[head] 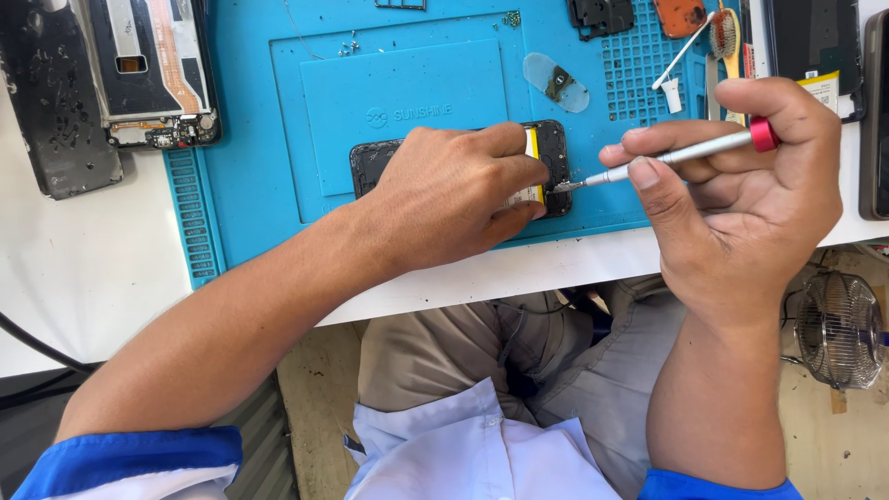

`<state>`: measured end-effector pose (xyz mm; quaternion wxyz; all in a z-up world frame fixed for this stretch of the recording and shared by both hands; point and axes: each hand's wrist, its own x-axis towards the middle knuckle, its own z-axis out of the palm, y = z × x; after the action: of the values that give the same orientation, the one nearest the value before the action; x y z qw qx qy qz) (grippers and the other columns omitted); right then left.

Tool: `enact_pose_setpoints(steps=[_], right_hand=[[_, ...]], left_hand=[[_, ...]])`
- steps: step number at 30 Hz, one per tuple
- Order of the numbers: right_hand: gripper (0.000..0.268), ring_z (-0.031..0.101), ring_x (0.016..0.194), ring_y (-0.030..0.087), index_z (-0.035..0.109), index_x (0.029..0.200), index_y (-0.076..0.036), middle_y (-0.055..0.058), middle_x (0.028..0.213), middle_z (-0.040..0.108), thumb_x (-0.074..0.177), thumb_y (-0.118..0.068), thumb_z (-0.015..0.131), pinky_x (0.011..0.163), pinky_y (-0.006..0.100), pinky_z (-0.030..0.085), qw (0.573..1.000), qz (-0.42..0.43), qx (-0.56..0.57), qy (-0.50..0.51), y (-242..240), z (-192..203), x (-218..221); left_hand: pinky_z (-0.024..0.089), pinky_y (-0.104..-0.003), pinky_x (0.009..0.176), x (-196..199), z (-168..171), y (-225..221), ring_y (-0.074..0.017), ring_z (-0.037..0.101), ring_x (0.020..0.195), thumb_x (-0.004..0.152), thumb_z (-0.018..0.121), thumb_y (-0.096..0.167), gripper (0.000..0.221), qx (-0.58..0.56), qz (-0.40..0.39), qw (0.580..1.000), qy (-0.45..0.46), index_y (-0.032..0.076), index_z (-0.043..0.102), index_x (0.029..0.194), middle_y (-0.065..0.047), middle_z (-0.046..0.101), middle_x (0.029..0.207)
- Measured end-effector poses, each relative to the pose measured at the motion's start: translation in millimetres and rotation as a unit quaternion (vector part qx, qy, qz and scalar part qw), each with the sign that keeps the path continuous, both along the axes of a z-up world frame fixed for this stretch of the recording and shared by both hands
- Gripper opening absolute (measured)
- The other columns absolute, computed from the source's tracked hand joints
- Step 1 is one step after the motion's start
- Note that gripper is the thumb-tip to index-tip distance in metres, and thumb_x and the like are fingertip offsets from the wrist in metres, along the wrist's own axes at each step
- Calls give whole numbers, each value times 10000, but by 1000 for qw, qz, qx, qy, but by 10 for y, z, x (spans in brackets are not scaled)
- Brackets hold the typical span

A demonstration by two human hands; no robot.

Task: Using a precision screwdriver to remove or install screws on a mobile phone

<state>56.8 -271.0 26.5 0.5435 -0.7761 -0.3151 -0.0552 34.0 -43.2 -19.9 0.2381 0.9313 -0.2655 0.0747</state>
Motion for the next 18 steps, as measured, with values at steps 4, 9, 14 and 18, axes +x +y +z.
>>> enact_pose_setpoints(steps=[4,9,14,18], right_hand=[[414,762,976,452,312,1379,23,403,1098,656,1129,125,626,845,403,619,1000,-2,11,-6,15,19,-24],[428,752,984,460,302,1380,7,409,1111,642,1128,95,636,886,443,631,1000,-4,18,-5,35,35,-56],[425,745,977,461,294,1371,-4,415,1114,637,1128,99,628,908,455,625,1000,-2,24,-6,41,19,-41],[422,747,976,461,296,1369,-3,414,1107,638,1129,93,630,896,452,629,1000,-1,23,-10,41,17,-36]], left_hand=[[401,-461,349,-1,-30,-36,-284,634,738,977,709,320,190,-7,0,1000,-16,159,710,1079,-36,574,908],[403,-462,364,-1,-79,-66,-284,632,679,989,678,290,127,-19,10,999,-29,166,698,968,-19,583,882],[393,-464,359,1,-73,-57,-290,620,662,1005,643,254,140,-38,9,999,-37,150,676,917,-22,590,876],[391,-466,370,-2,-65,-55,-298,612,657,1006,628,220,121,-44,5,998,-45,151,667,915,-28,582,881]])
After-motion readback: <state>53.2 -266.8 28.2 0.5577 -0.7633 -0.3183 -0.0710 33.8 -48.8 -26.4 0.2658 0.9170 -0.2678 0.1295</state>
